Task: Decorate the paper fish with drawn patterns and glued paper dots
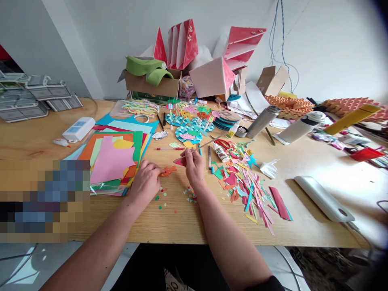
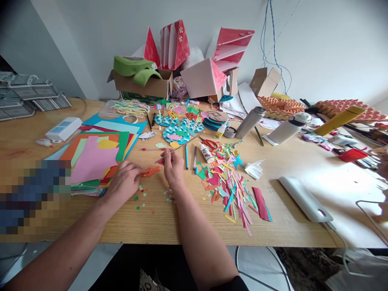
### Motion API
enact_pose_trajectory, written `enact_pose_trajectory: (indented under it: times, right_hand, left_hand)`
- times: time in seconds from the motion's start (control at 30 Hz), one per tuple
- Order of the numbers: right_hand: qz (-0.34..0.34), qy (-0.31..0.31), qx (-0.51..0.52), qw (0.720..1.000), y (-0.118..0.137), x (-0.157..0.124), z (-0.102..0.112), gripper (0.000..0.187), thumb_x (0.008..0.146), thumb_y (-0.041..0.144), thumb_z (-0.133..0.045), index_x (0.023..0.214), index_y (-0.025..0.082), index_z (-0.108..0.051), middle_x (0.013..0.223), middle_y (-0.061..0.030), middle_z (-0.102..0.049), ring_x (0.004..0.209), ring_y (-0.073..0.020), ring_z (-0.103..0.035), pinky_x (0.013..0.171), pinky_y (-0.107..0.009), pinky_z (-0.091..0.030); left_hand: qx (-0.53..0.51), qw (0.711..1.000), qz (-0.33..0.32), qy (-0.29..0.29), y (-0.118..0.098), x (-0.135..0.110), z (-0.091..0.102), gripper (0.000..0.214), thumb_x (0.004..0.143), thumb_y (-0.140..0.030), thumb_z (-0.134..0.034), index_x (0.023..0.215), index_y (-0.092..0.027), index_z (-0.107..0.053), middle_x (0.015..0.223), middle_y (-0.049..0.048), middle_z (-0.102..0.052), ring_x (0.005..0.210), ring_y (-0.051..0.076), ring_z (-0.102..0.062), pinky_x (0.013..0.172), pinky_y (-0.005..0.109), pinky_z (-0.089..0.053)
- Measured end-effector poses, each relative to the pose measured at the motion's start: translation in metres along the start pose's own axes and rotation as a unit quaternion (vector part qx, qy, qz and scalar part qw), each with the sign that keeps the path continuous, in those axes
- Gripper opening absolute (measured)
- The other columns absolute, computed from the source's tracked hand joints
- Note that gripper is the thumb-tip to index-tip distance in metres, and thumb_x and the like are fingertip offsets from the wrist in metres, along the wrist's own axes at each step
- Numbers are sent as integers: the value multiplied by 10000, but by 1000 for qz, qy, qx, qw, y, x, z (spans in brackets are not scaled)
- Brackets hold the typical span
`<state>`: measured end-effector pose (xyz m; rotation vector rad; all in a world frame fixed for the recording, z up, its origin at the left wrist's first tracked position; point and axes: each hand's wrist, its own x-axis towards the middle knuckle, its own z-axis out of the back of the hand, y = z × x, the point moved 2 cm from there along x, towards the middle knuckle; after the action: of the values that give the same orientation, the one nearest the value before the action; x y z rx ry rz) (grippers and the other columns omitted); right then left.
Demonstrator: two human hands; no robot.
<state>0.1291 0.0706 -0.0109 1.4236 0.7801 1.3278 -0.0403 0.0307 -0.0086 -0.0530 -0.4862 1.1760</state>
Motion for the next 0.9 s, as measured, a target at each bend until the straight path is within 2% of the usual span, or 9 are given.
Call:
enact_pose_trajectory:
  times: [0.2, 0.4, 0.53, 0.77, 0.9]
  right_hand:
    - [-29, -69, 78, 994, 4, 6, 11, 521, 858, 682, -498, 715, 189, -592, 520, 21, -543, 468, -119, -505, 468, -243, -402]
    - [-35, -79, 87, 992, 6, 8, 17, 537, 840, 699, -503, 713, 186, -598, 516, 23, -549, 454, -111, -488, 476, -248, -416]
    - [-37, -88, 105, 990, 8, 8, 19, 497, 843, 658, -539, 716, 182, -602, 503, 32, -539, 449, -104, -484, 469, -238, -404]
    - [-46, -69, 130, 988, 31, 11, 30, 491, 820, 647, -587, 687, 175, -603, 469, 43, -520, 423, -90, -472, 439, -219, -381]
    - [-30, -15, 91, 995, 42, 3, 49, 482, 821, 632, -610, 687, 169, -613, 497, 28, -549, 439, -88, -484, 434, -211, -377]
  left_hand:
    - [4, 1000, 6, -10, 1, 2, 1, 379, 734, 20, -472, 951, -158, -726, 909, 83, -732, 996, 273, -576, 909, 394, -523]
    - [8, 999, 1, -31, 2, 3, 2, 343, 735, 18, -476, 927, -149, -706, 933, 86, -712, 985, 273, -567, 916, 403, -515]
    - [1, 999, -4, -36, 4, 3, 1, 328, 751, 23, -473, 826, -168, -729, 942, 87, -702, 979, 267, -561, 908, 396, -516]
    - [7, 999, -24, -30, 8, 2, -4, 358, 743, 21, -484, 811, -186, -767, 967, 87, -694, 997, 272, -557, 909, 403, -523]
    - [-4, 999, -26, -29, 9, 2, -6, 346, 741, 0, -483, 794, -192, -766, 959, 92, -690, 996, 276, -561, 910, 419, -522]
